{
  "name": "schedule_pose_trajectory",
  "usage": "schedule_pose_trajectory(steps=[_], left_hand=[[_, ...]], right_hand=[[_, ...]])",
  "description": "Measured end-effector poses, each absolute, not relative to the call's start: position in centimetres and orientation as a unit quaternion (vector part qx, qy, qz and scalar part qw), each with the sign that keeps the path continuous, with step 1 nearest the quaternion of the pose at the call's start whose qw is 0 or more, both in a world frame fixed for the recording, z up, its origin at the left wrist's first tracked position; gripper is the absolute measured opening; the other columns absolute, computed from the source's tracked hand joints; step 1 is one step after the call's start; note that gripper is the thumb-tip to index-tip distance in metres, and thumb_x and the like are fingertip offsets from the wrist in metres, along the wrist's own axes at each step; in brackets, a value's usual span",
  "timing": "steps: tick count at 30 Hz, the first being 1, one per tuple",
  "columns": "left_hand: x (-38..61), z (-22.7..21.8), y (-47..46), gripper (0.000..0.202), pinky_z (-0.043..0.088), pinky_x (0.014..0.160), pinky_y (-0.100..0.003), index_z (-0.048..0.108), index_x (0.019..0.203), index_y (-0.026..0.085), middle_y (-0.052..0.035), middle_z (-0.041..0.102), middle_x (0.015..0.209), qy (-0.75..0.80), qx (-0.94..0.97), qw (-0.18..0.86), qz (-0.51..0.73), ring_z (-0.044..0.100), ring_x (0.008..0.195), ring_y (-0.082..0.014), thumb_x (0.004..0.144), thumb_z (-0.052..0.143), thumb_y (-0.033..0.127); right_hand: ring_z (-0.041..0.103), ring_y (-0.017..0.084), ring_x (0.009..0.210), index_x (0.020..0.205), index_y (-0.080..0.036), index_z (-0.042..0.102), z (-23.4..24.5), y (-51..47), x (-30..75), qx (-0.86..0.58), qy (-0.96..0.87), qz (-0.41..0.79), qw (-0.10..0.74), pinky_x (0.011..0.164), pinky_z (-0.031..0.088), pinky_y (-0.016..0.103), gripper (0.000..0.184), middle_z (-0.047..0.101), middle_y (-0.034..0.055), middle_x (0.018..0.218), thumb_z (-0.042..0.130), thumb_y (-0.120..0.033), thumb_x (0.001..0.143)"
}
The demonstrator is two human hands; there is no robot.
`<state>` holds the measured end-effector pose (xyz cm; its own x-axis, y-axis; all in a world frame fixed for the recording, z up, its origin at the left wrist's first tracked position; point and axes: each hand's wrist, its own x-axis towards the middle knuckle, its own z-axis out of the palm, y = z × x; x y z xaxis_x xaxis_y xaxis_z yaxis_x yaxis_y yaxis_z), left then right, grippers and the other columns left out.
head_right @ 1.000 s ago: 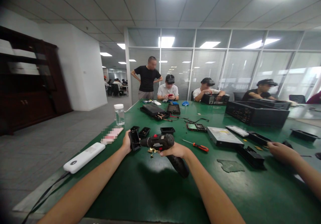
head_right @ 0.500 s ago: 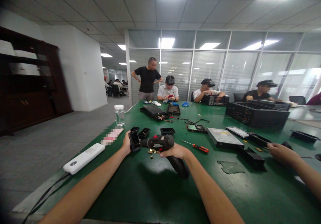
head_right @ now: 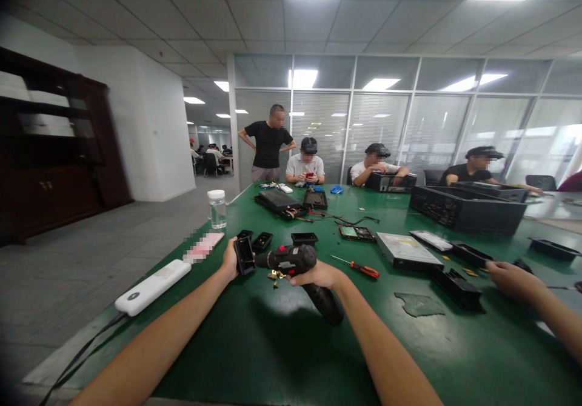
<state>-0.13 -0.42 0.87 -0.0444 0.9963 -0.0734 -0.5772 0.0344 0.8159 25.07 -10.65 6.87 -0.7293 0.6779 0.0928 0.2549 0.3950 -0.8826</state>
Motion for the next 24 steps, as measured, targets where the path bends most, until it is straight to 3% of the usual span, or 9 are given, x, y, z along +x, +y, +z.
schedule_pose_trajectory(steps=[24], left_hand=[[-0.22,0.79,-0.30,0.034,0.044,0.041,-0.032,0.052,0.071,0.012,-0.0044,0.055,0.051,0.351,0.291,0.636,0.622,0.056,0.047,-0.0201,0.065,0.042,0.044]], right_hand=[[0.045,0.011,0.074,0.086,-0.010,0.050,7.03,-10.87,24.91,-0.295,-0.807,0.458,0.226,0.072,0.037,0.025,0.030,0.050,0.0027,0.080,0.057,-0.028,0.063]])
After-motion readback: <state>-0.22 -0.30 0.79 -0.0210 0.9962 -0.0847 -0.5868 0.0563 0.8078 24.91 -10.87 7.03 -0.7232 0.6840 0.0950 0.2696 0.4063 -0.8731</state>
